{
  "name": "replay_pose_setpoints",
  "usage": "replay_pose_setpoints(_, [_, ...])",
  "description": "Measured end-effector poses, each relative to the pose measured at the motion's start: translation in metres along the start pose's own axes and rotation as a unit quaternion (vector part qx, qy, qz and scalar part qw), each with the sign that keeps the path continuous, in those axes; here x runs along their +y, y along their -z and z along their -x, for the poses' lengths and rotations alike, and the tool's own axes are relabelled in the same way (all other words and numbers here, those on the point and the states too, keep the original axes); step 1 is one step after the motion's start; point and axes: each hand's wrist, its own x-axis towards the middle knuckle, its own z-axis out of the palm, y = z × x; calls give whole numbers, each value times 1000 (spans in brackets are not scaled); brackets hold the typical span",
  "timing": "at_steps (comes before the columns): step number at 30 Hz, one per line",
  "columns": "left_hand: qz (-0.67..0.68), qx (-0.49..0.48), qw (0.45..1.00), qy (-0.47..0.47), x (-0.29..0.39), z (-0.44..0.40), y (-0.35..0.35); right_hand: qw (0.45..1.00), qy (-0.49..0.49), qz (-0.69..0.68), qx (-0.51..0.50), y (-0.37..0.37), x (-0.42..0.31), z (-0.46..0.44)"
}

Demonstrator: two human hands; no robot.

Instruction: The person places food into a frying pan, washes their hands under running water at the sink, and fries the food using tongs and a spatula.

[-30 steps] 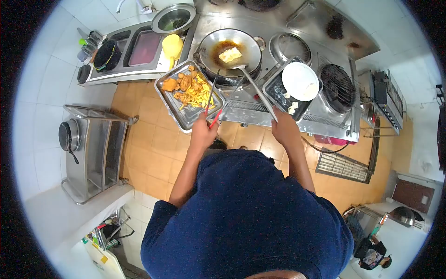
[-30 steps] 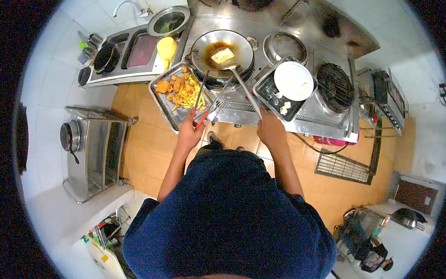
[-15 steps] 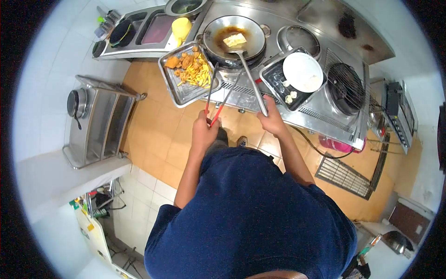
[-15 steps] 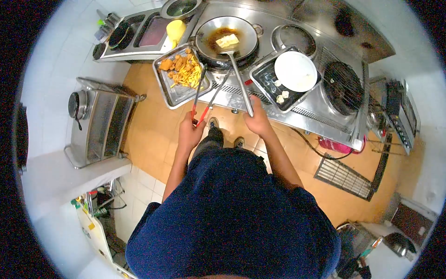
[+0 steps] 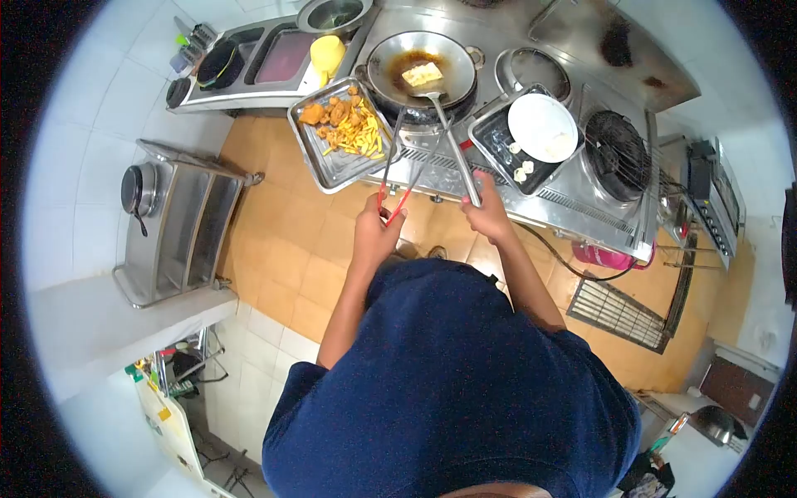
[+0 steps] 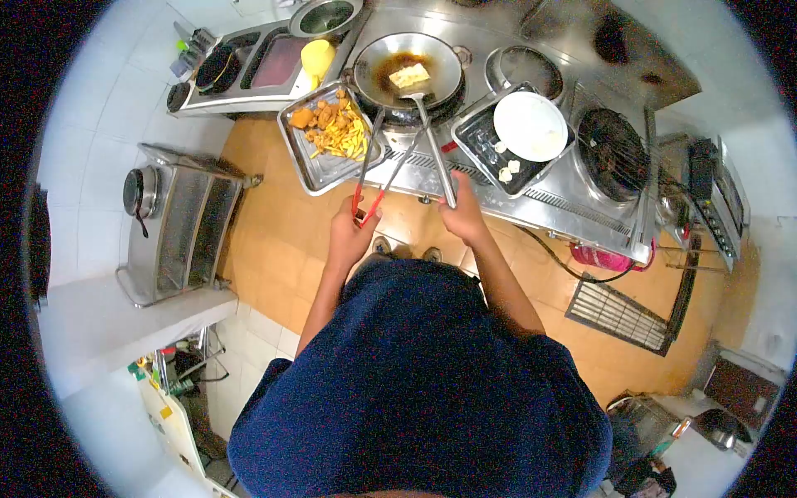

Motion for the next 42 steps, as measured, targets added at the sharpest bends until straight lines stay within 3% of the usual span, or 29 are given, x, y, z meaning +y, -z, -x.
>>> replay_pose_setpoints(1, [5,-5,1000,-5,-4,-6,2,1000,-27,-4,0,0,-9,3])
replay_pose_setpoints(5, [25,-29,999,-10,-11,-19,12,998,57,14,26,-11,0,3])
replay_pose_setpoints(8, [38,-46,998,-17,-16,-25,23,999,-29,-33,30,-21,-31,14])
replay_pose_setpoints(14, [19,-85,996,-30,-39,-39,39,996,-56,-35,66,-43,-44,24])
replay_pose_setpoints(18, [16,-102,994,-32,-50,-49,48,989,43,106,92,-43,-21,21])
replay_pose_setpoints(21, [10,-101,993,-55,-50,-53,55,965,62,236,99,-40,-47,29])
replay_pose_setpoints(24, [9,-100,994,-50,-49,-62,54,959,-9,269,90,-37,-67,29])
replay_pose_setpoints(26, [5,-110,993,-28,-52,-63,52,958,-16,279,65,-35,-71,24])
replay_pose_setpoints(29, [42,-45,995,-82,-60,-69,35,946,2,319,61,-30,-73,8])
replay_pose_setpoints(35, [56,-53,997,-25,-38,-67,27,939,-28,342,30,-16,-101,13])
replay_pose_setpoints(38, [36,-80,996,-6,-33,-72,22,930,53,358,60,-18,-68,-14])
replay_pose_setpoints(42, [34,-67,996,-39,-22,-71,28,928,42,371,18,-14,-77,-15])
